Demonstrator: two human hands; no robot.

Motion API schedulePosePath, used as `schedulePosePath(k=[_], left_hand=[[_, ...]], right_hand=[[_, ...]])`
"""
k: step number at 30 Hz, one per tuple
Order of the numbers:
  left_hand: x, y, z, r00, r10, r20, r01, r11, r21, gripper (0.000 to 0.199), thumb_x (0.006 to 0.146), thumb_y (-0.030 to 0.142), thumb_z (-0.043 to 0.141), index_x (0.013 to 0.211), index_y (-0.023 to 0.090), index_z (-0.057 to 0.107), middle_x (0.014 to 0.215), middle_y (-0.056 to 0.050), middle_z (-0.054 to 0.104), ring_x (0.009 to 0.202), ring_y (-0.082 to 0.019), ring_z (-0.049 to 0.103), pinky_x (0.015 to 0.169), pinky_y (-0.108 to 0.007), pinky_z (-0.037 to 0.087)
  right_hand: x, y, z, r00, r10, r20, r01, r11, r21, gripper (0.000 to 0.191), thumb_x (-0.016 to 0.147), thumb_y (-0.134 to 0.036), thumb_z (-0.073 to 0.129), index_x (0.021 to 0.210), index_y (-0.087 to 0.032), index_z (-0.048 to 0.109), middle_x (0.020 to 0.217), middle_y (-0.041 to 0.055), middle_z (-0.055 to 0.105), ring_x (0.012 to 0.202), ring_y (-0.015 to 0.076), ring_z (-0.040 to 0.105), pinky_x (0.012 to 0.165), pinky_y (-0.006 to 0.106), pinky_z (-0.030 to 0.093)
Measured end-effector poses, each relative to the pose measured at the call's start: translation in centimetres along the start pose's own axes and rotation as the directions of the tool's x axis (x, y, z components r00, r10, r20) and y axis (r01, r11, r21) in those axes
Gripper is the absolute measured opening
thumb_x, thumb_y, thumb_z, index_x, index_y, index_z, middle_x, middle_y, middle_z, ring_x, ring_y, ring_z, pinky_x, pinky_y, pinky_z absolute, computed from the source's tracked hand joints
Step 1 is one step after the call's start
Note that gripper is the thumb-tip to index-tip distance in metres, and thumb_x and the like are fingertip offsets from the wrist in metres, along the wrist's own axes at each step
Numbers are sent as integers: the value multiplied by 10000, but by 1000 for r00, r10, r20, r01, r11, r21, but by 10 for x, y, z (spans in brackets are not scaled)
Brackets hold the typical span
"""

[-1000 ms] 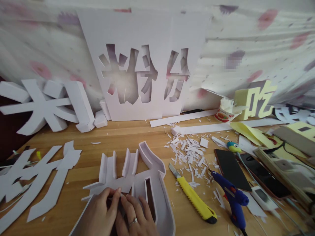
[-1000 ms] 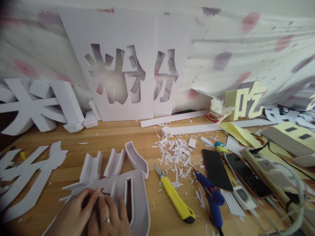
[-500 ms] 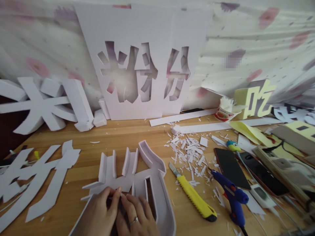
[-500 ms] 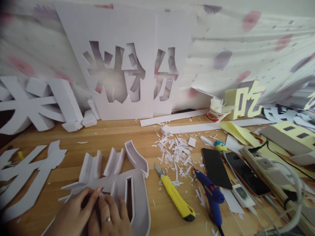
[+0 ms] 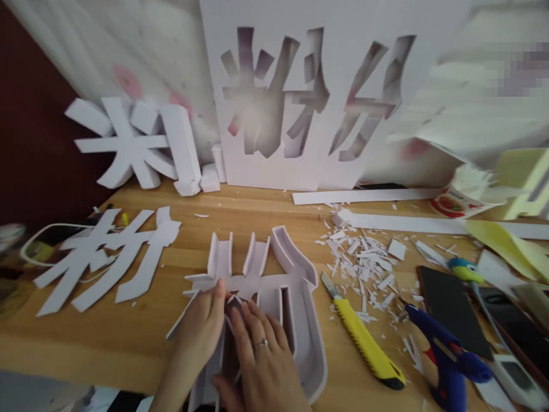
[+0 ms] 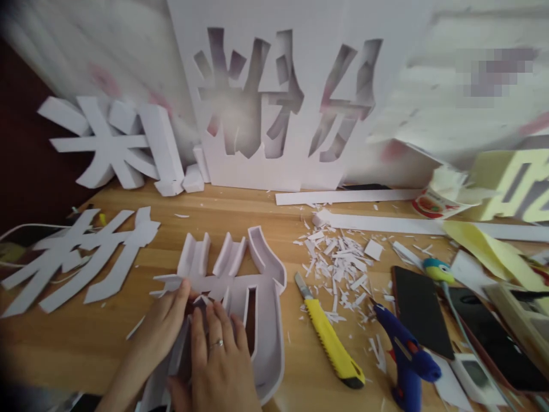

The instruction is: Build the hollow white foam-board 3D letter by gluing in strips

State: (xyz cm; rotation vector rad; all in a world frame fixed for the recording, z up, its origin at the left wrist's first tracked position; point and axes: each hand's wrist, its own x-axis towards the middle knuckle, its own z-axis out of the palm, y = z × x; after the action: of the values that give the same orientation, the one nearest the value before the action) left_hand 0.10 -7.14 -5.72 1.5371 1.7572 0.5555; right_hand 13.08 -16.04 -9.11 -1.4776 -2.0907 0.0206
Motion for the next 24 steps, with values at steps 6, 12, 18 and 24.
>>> schedulePosePath(k=[6, 12, 18, 24], left_hand=[[-3, 0, 2, 1000, 11, 6, -11, 1000, -7, 561, 902, 610, 246, 721, 255, 642, 842, -132, 766, 891, -321, 704, 887, -457, 503], [0, 2, 3, 999, 43, 28, -44, 998, 39, 524, 911, 554, 230, 727, 253, 618, 828, -134, 751, 870, -324, 687, 847, -449, 473], [2, 1, 4, 998, 54, 37, -57, 992, 108, 444, 898, 474, 226, 677, 259, 545, 767, -136, 708, 811, -320, 651, 798, -442, 427], [0, -1, 8, 998, 49, 38, -54, 989, 140, 392, 884, 533, 417, 655, 244, 548, 733, -80, 689, 761, -275, 626, 728, -381, 392]], right_hand=[[5, 2, 1, 998, -60, 22, 60, 998, -3, 916, 982, -454, 445, 1593, 35, -30, 1376, 213, 623, 1248, 347, 628, 895, 504, 619], [11, 0, -10, 992, 8, -129, 1, 998, 68, 745, 1059, -334, 278, 1582, 24, -113, 1215, 201, 719, 1105, 309, 714, 809, 473, 649], [5, 3, -13, 990, 113, -89, -88, 963, 254, 769, 1031, -267, 435, 1611, -45, -18, 1240, 176, 711, 1195, 277, 665, 895, 458, 626], [3, 4, -12, 990, 124, -68, -100, 954, 284, 796, 989, -203, 476, 1615, -68, 3, 1279, 180, 689, 1193, 294, 657, 893, 481, 622]])
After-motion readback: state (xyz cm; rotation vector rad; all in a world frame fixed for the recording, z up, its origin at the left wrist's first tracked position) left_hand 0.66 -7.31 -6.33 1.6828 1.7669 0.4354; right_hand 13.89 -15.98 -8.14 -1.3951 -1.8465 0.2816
